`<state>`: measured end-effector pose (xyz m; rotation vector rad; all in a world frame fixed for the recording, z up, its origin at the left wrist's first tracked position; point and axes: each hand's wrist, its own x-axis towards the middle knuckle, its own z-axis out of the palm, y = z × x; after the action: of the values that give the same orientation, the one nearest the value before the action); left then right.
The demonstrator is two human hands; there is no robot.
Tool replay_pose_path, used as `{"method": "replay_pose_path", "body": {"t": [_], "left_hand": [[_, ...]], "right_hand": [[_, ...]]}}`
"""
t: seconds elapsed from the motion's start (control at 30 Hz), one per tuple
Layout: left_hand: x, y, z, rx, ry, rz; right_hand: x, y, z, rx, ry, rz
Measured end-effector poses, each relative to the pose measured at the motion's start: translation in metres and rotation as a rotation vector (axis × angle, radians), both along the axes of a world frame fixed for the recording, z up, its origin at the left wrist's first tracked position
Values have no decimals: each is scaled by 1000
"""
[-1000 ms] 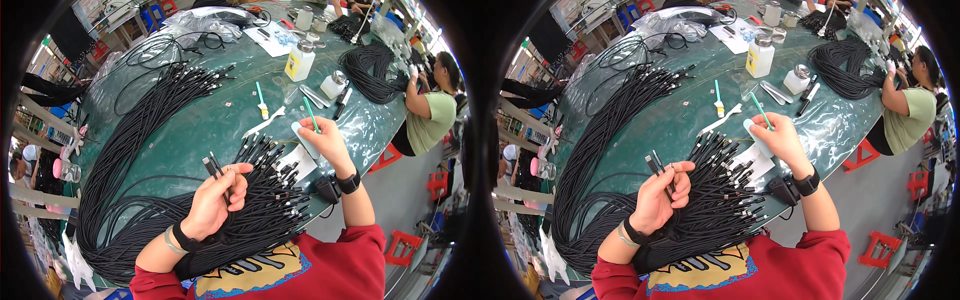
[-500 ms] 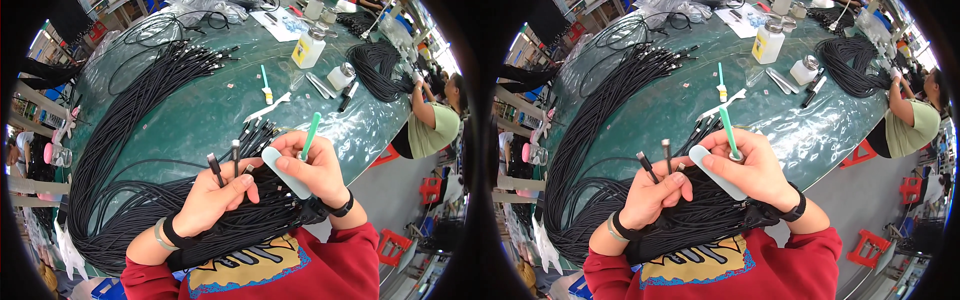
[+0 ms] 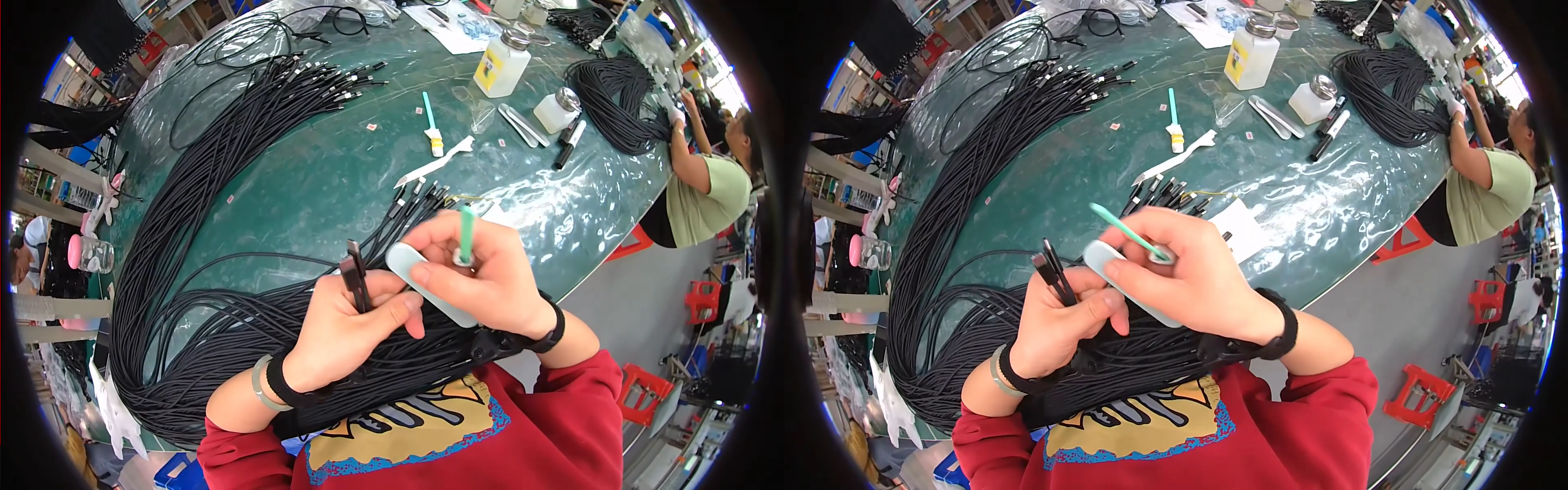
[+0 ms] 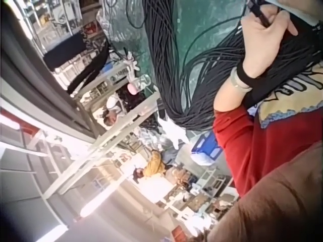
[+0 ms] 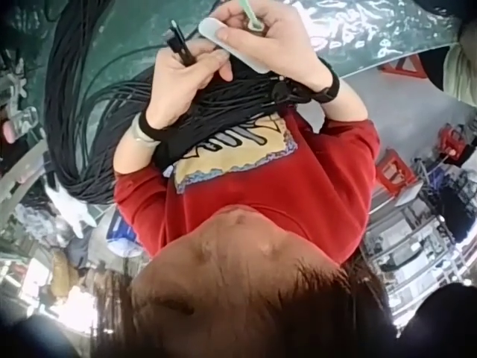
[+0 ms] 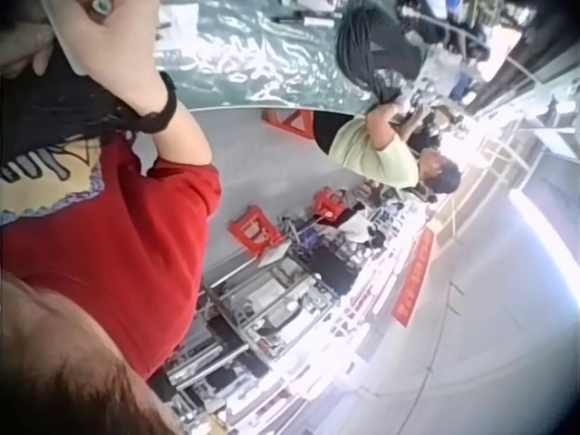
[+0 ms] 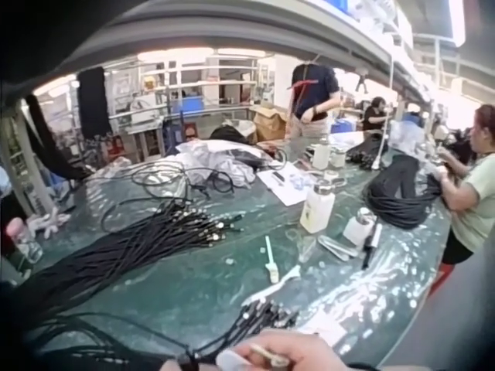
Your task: The person holds a bundle of cables and wipes the connectors with a cloth-wrapped tool before using a file to rub against the metal ends. They then set the tools down and rearrange the cables on the table.
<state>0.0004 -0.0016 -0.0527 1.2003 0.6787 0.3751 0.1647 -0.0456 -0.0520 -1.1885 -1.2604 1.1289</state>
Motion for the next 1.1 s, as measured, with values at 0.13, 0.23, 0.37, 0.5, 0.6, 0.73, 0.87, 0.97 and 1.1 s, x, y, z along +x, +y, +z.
{"method": "replay_pose_path", "body": {"t": [0.13,0.23,0.37,0.5,0.6,0.73,0.87,0.97,1.1], "left_hand": [[3,-2,-1,-24,-28,46],[0,2,-3,-5,-4,40],[3,-3,6,65,52,-25],[7,-6,3,75,17,-19],[7,-5,-4,39,-35,68],[5,0,-6,-3,-52,171],[1,1,-7,17,-10,125],[1,0,-8,11,-24,136],[1,-3,-7,40,-41,95]], "right_hand": [[-2,9,9,-62,85,-40],[-1,7,6,2,175,-82],[-2,1,-5,26,117,-21],[-4,18,2,45,-66,-114],[5,12,6,31,53,-210],[11,-1,-4,80,55,-163],[8,-7,-3,57,123,-93],[6,-7,-9,112,11,-43],[-3,2,-4,79,75,-27]]}}
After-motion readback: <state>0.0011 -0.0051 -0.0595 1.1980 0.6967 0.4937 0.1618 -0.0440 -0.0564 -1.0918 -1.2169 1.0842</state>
